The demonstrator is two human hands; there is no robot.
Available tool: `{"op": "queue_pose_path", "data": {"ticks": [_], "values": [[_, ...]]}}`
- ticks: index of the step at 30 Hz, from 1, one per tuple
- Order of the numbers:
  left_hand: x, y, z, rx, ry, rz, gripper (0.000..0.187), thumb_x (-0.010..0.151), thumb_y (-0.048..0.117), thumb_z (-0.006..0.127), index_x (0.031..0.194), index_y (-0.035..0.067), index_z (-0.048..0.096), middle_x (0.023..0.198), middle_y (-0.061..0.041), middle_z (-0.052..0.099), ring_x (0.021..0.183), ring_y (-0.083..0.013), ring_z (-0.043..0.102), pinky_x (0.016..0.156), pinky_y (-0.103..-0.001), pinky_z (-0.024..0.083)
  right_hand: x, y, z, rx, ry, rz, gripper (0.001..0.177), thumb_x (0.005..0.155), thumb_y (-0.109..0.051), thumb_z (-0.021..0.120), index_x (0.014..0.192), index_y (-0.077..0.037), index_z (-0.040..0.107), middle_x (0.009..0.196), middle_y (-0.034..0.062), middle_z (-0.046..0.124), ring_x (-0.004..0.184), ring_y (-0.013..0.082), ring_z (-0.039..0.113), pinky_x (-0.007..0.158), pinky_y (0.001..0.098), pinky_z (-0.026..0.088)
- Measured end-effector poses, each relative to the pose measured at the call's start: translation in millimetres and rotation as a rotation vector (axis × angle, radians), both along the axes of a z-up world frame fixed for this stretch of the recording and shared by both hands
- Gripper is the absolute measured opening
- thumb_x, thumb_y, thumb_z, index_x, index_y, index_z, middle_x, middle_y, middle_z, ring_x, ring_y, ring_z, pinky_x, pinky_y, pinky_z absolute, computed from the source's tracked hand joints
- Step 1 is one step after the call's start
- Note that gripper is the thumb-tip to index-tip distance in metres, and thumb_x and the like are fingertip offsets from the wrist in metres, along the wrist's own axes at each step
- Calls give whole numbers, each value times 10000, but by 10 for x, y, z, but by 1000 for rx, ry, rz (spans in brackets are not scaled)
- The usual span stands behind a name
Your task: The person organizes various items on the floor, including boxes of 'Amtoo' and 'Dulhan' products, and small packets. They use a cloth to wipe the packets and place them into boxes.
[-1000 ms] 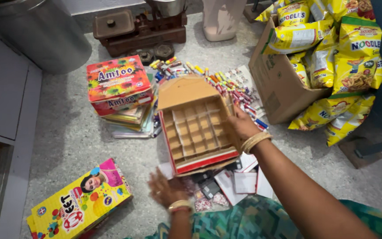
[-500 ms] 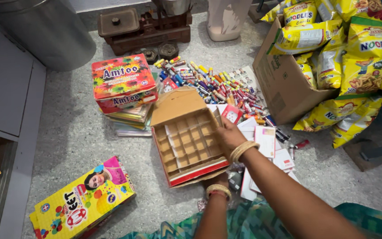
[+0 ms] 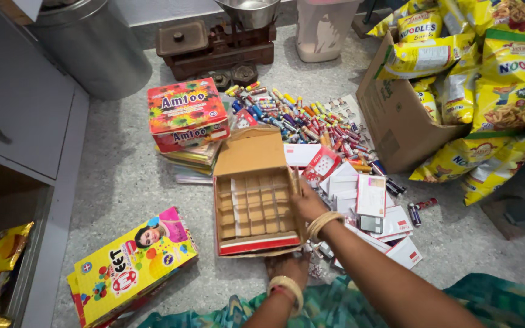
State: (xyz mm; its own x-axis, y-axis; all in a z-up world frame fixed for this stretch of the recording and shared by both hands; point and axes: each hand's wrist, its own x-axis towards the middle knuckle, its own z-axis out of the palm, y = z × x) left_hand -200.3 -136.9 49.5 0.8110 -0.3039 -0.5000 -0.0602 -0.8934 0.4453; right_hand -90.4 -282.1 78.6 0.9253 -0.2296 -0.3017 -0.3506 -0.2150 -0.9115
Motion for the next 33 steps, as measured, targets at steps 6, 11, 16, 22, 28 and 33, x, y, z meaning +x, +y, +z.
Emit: {"op": "queue_pose_path", "data": {"ticks": [6, 11, 16, 22, 28, 33], "values": [[-316, 201, 157, -159, -84, -39, 862, 912, 487, 608, 1558, 15, 288, 1607, -188, 280, 1452, -398, 253, 1172, -533, 128, -30, 492, -551, -100, -527, 145, 838, 828, 32, 604, 1583, -31, 244, 1472, 238, 477, 1357, 327, 470, 1092, 407, 390], [62, 421, 124, -105, -44, 266, 597, 946, 424, 569, 1456, 128, 476, 1490, -170, 508, 1383, -377, 468, 1153, -502, 360, 11, 903, -567, 42, -311, 81, 883, 799, -58, 676, 1569, -41, 244, 1486, 222, 500, 1328, 312, 524, 1078, 382, 446], [211, 777, -28, -74, -282, 285, 624, 855, 386, 698, 1360, 77, 499, 1380, -238, 543, 1260, -432, 539, 1045, -525, 420, -97, 1071, -486, 181, 90, 96, 891, 813, -276, 776, 1536, -44, 311, 1423, 221, 595, 1286, 296, 603, 1055, 367, 473], [410, 656, 177, -255, -4, 192, 419, 919, 358, 661, 1270, 131, 637, 1267, -218, 667, 1205, -389, 630, 1015, -485, 502, -30, 946, -522, 144, 180, 2, 928, 787, -367, 800, 1547, -129, 323, 1327, 155, 601, 1161, 337, 611, 838, 502, 584], [596, 749, 354, -269, 3, 240, 430, 867, 334, 716, 1261, 173, 657, 1129, -211, 702, 1104, -393, 666, 968, -471, 521, 442, 737, -300, 476, 113, -203, 774, 871, -300, 735, 1519, -136, 344, 1168, 106, 636, 961, 234, 658, 699, 476, 566], [778, 867, 76, -353, -184, 253, 423, 843, 323, 767, 1190, 93, 691, 1120, -205, 713, 1085, -360, 687, 948, -437, 536, 625, 551, -190, 671, 27, -237, 463, 883, -104, 663, 1344, -112, 609, 1045, 27, 705, 916, 200, 675, 742, 462, 622]]}}
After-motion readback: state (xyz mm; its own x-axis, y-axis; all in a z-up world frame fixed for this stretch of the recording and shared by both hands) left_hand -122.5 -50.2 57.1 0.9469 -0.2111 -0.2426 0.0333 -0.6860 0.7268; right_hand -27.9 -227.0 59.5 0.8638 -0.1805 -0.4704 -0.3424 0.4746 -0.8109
